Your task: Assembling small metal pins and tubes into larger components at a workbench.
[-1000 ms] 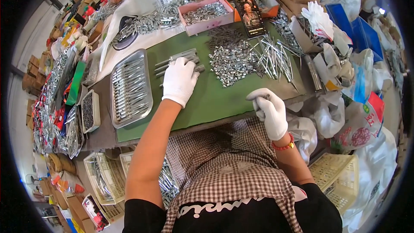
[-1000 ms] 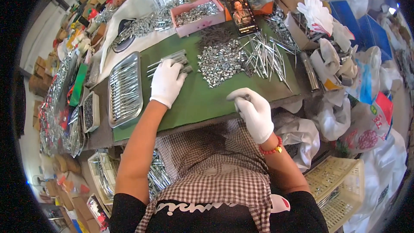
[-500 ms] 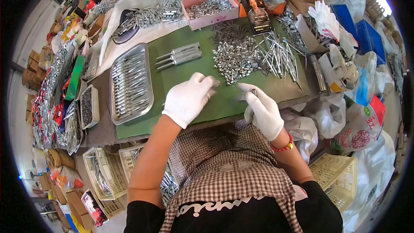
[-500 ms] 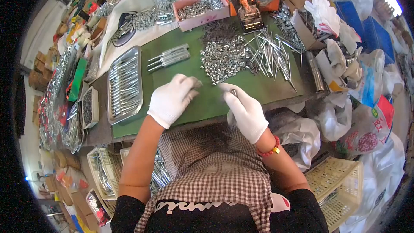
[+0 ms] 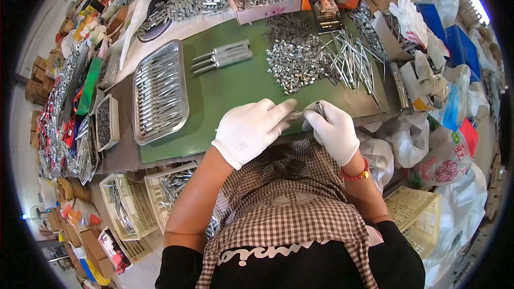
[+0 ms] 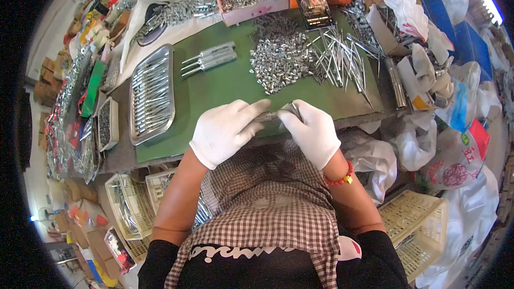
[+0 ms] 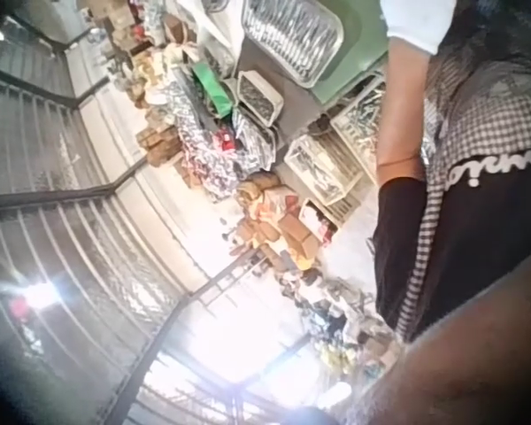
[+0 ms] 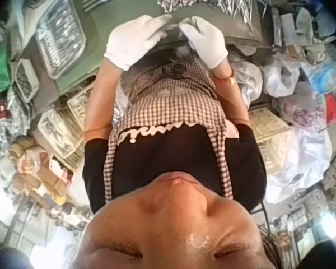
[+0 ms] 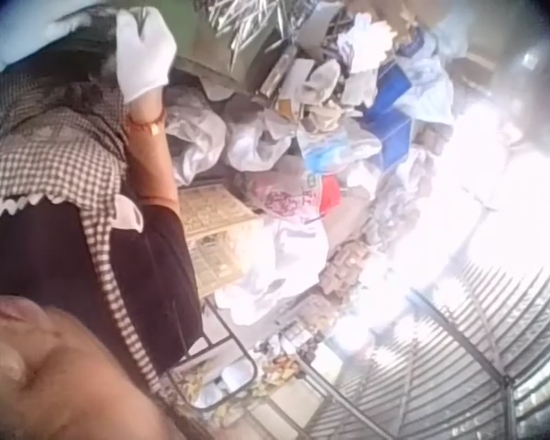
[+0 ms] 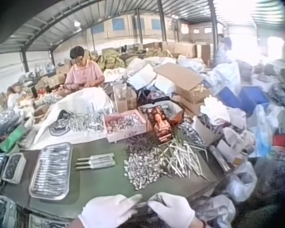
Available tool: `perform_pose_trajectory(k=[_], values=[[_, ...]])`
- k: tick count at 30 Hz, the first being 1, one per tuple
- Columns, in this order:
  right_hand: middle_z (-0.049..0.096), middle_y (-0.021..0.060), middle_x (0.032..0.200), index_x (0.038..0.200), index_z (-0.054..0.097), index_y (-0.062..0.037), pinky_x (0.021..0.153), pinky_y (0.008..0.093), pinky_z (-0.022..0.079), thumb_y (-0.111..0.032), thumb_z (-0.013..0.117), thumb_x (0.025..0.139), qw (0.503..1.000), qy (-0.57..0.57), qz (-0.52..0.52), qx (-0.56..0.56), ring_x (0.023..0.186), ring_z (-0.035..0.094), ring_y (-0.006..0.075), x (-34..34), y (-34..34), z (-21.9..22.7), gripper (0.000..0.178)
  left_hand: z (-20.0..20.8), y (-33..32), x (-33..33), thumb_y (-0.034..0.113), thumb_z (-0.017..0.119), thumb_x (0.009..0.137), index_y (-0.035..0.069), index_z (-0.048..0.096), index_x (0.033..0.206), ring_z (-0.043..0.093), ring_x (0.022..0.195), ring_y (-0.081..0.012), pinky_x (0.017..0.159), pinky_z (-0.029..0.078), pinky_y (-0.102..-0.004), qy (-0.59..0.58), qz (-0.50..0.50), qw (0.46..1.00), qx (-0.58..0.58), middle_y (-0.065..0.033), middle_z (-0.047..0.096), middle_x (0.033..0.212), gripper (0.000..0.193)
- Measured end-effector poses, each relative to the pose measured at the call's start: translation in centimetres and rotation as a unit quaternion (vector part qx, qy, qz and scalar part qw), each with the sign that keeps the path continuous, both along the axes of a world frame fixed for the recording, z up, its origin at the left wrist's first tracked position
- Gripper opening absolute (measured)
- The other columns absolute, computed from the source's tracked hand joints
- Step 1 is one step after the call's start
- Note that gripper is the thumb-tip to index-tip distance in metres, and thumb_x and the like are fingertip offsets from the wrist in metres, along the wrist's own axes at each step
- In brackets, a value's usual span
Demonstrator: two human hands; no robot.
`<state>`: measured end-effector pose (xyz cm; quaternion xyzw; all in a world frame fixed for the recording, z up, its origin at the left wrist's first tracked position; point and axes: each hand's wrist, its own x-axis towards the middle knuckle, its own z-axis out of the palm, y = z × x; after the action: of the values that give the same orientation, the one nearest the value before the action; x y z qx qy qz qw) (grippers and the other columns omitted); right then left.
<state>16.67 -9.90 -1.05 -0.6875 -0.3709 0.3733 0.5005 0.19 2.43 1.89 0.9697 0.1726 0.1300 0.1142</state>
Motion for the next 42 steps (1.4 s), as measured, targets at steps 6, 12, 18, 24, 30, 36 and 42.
perform_pose_trajectory(k=[6, 12, 18, 24, 30, 36, 42], values=[[0.064, 0.0052, 0.073, 0.096, 0.064, 0.0012, 0.064, 0.0269, 0.047, -0.017, 0.059, 0.092, 1.0, -0.001, -0.012, -0.001, 0.066, 0.057, 0.0093, 0.3, -0.5, 0.3, 0.019, -0.5, -0.5, 0.1, 0.019, 0.064, 0.083, 0.024, 0.067, 0.111, 0.062, 0.067, -0.0255, 0.06, 0.052, -0.0347, -0.035, 0.009, 0.999, -0.036, -0.0047, 0.06, 0.078, 0.028], [0.067, 0.0141, 0.083, 0.1, 0.064, -0.0003, 0.071, 0.0309, 0.05, -0.018, 0.061, 0.091, 0.996, -0.087, -0.023, 0.004, 0.074, 0.065, 0.0194, 0.7, -0.7, -0.2, 0.021, -0.8, -1.0, 0.6, 0.017, 0.063, 0.082, 0.021, 0.067, 0.105, 0.062, 0.067, -0.0254, 0.059, 0.051, -0.0345, -0.044, 0.038, 0.998, -0.011, -0.0049, 0.06, 0.076, 0.024], [0.067, 0.016, 0.082, 0.096, 0.066, -0.0037, 0.069, 0.0356, 0.052, -0.02, 0.065, 0.088, 0.968, -0.251, -0.01, -0.02, 0.075, 0.066, 0.0316, 2.0, -3.9, 1.1, 0.018, -1.8, -0.9, -0.6, 0.018, 0.06, 0.083, 0.021, 0.064, 0.101, 0.061, 0.062, -0.0264, 0.055, 0.05, -0.0376, 0.002, 0.065, 0.997, 0.029, -0.0062, 0.057, 0.077, 0.019], [0.066, 0.0164, 0.086, 0.092, 0.068, -0.0075, 0.072, 0.045, 0.051, -0.024, 0.062, 0.085, 0.903, -0.403, 0.084, -0.123, 0.082, 0.064, 0.0359, 1.9, -6.8, -5.9, 0.019, -1.6, -1.4, -0.2, 0.019, 0.059, 0.085, 0.022, 0.064, 0.101, 0.061, 0.063, -0.0269, 0.055, 0.049, -0.0389, 0.056, 0.088, 0.994, 0.028, -0.0071, 0.057, 0.081, 0.017], [0.066, 0.0197, 0.089, 0.085, 0.068, -0.0062, 0.07, 0.0475, 0.053, -0.021, 0.059, 0.083, 0.846, -0.454, 0.115, -0.256, 0.079, 0.066, 0.0371, 0.2, -5.7, -9.6, 0.018, -1.3, -1.6, -0.6, 0.022, 0.058, 0.088, 0.023, 0.064, 0.107, 0.061, 0.066, -0.0283, 0.058, 0.049, -0.0397, 0.092, 0.091, 0.992, 0.009, -0.0083, 0.057, 0.081, 0.02], [0.067, 0.0156, 0.086, 0.091, 0.069, -0.0056, 0.07, 0.0418, 0.053, -0.016, 0.065, 0.081, 0.911, -0.37, 0.149, -0.1, 0.08, 0.066, 0.0331, 0.1, -5.4, -3.8, 0.015, -1.6, -1.6, -0.4, 0.022, 0.058, 0.089, 0.024, 0.063, 0.109, 0.06, 0.061, -0.0293, 0.054, 0.049, -0.0405, 0.104, 0.093, 0.99, 0.009, -0.0086, 0.056, 0.078, 0.021], [0.067, 0.0104, 0.087, 0.087, 0.068, -0.006, 0.067, 0.0343, 0.053, -0.011, 0.074, 0.076, 0.928, -0.361, 0.0, 0.088, 0.075, 0.066, 0.0282, 0.9, -0.5, 0.3, 0.014, -2.0, -2.0, 2.5, 0.023, 0.058, 0.088, 0.023, 0.063, 0.108, 0.062, 0.062, -0.0295, 0.053, 0.051, -0.0411, 0.049, 0.089, 0.995, 0.0, -0.0092, 0.057, 0.078, 0.021]])
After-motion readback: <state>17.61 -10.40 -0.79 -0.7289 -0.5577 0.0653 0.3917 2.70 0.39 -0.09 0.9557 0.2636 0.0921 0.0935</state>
